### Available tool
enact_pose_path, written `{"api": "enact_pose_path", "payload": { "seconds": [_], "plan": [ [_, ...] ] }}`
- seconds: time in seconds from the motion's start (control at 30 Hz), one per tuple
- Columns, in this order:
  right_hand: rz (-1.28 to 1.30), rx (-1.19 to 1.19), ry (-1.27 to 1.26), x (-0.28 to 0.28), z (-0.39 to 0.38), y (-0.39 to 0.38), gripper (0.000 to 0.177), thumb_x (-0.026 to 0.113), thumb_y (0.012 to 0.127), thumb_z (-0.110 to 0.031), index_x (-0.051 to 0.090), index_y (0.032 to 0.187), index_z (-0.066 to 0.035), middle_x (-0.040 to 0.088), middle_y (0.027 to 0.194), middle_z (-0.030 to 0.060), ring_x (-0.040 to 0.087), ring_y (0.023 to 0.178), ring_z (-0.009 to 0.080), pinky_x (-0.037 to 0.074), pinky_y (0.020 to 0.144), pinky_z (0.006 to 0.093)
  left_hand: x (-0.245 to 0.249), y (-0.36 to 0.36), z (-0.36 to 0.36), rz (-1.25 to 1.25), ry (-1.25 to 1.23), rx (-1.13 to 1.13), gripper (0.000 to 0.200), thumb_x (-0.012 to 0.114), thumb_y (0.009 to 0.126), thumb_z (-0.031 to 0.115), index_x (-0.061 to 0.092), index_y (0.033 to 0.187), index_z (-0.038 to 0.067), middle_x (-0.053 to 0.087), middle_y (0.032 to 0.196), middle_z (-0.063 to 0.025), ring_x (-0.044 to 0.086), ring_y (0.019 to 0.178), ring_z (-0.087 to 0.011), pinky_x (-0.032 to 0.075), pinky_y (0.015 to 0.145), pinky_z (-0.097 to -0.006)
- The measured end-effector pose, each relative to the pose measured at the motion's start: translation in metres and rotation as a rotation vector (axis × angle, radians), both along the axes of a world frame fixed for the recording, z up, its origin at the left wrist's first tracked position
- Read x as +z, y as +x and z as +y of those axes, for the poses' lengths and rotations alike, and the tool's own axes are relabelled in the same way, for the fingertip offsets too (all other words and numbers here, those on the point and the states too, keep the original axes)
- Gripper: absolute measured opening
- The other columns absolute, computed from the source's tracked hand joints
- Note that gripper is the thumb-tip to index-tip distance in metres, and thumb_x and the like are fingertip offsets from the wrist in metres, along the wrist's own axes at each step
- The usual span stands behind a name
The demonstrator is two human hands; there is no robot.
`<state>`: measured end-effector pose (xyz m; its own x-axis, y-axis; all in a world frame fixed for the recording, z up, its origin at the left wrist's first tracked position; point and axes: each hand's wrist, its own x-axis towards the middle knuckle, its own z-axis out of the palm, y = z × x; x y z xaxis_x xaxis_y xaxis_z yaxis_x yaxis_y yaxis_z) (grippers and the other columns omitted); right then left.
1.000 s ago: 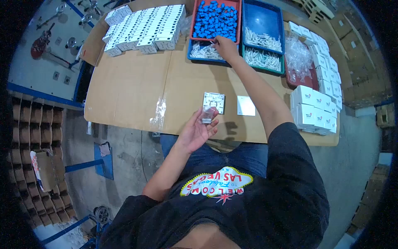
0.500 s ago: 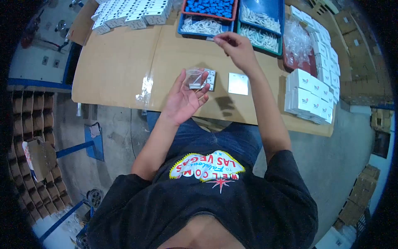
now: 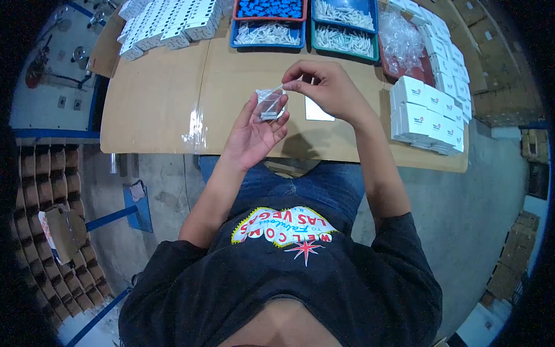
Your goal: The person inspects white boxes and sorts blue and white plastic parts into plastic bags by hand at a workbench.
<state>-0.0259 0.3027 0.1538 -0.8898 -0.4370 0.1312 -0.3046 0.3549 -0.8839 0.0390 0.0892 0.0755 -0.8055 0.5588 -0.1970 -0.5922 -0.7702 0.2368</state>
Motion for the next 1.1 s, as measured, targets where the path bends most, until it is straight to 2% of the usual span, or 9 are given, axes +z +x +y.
{"api": "enact_pose_path", "payload": {
  "seconds": [0.4, 0.5, 0.6, 0.67, 0.77, 0.83, 0.87, 0.93, 1.1],
  "plan": [
    [0.024, 0.14, 0.053, 0.006, -0.033, 0.008, 0.009, 0.069, 0.092, -0.008, 0.072, 0.099, -0.004, 0.066, 0.078, -0.0019, 0.051, 0.067, 0.006, 0.039, 0.059, 0.0235, -0.005, 0.011, -0.007, -0.021, -0.05, 0.03, 0.044, 0.059, 0.103, 0.046, 0.06, 0.131, 0.012, 0.069, 0.121, -0.0034, 0.066, 0.11, -0.02, 0.056, 0.088, -0.0348],
    [-0.081, 0.183, 0.123, 0.0, -0.035, 0.006, 0.009, 0.069, 0.092, -0.009, 0.071, 0.098, -0.002, 0.066, 0.087, 0.0001, 0.054, 0.073, 0.0082, 0.041, 0.062, 0.0248, -0.011, 0.011, -0.009, -0.017, -0.043, 0.027, 0.042, 0.059, 0.103, 0.047, 0.062, 0.129, 0.014, 0.069, 0.122, -0.0031, 0.065, 0.112, -0.0215, 0.056, 0.089, -0.0367],
    [0.065, 0.251, 0.011, -0.009, -0.036, 0.005, 0.012, 0.069, 0.093, -0.011, 0.07, 0.099, 0.0, 0.064, 0.099, 0.003, 0.056, 0.082, 0.0114, 0.045, 0.069, 0.0273, -0.011, 0.012, -0.01, -0.006, -0.049, 0.031, 0.042, 0.057, 0.103, 0.048, 0.063, 0.128, 0.015, 0.068, 0.122, -0.0037, 0.066, 0.113, -0.0228, 0.055, 0.091, -0.0382],
    [0.014, 0.318, 0.132, -0.006, -0.033, 0.006, 0.016, 0.07, 0.094, -0.013, 0.069, 0.101, 0.001, 0.062, 0.107, 0.0048, 0.058, 0.09, 0.0139, 0.047, 0.074, 0.0289, -0.007, 0.014, -0.011, 0.003, -0.066, 0.045, 0.043, 0.056, 0.104, 0.049, 0.063, 0.128, 0.014, 0.069, 0.121, -0.0041, 0.066, 0.113, -0.0227, 0.055, 0.091, -0.0379],
    [0.082, 0.395, 0.109, -0.005, -0.026, 0.005, 0.018, 0.071, 0.095, -0.015, 0.069, 0.103, 0.001, 0.064, 0.106, 0.0054, 0.06, 0.092, 0.0149, 0.047, 0.076, 0.0298, 0.001, 0.016, -0.009, 0.009, -0.203, 0.068, 0.049, 0.054, 0.105, 0.05, 0.061, 0.132, 0.01, 0.069, 0.12, -0.0063, 0.067, 0.112, -0.0225, 0.056, 0.091, -0.0375],
    [0.073, 0.377, 0.124, -0.002, -0.021, 0.004, 0.018, 0.071, 0.095, -0.015, 0.07, 0.103, 0.001, 0.065, 0.105, 0.0053, 0.062, 0.091, 0.0146, 0.048, 0.076, 0.0299, 0.011, 0.019, -0.006, 0.214, -0.487, 0.14, 0.05, 0.054, 0.106, 0.046, 0.061, 0.132, 0.004, 0.07, 0.117, -0.0081, 0.067, 0.11, -0.0201, 0.056, 0.091, -0.0364],
    [0.066, 0.362, 0.14, 0.001, -0.019, 0.004, 0.018, 0.071, 0.095, -0.015, 0.07, 0.104, 0.001, 0.067, 0.104, 0.0052, 0.063, 0.09, 0.0143, 0.049, 0.075, 0.03, 0.011, 0.02, -0.005, 0.215, -0.487, 0.134, 0.05, 0.054, 0.106, 0.046, 0.061, 0.132, 0.004, 0.07, 0.117, -0.0081, 0.067, 0.11, -0.0201, 0.056, 0.091, -0.0364],
    [-0.017, 0.31, 0.14, 0.009, -0.018, 0.007, 0.017, 0.071, 0.094, -0.014, 0.07, 0.105, 0.0, 0.068, 0.103, 0.0048, 0.064, 0.089, 0.0133, 0.05, 0.075, 0.0293, 0.009, 0.02, -0.002, 0.468, -0.872, 0.255, 0.043, 0.056, 0.107, 0.036, 0.062, 0.131, 0.001, 0.071, 0.114, -0.0096, 0.068, 0.107, -0.0179, 0.057, 0.088, -0.0344],
    [-0.174, 0.172, -0.02, 0.005, -0.021, 0.015, 0.02, 0.073, 0.092, -0.009, 0.071, 0.11, -0.001, 0.071, 0.099, 0.0046, 0.066, 0.09, 0.0102, 0.054, 0.076, 0.0267, 0.021, 0.02, 0.002, 0.421, -0.926, 0.41, 0.031, 0.057, 0.106, 0.024, 0.065, 0.124, -0.001, 0.072, 0.11, -0.0109, 0.07, 0.102, -0.0161, 0.059, 0.083, -0.0319]
  ]
}}
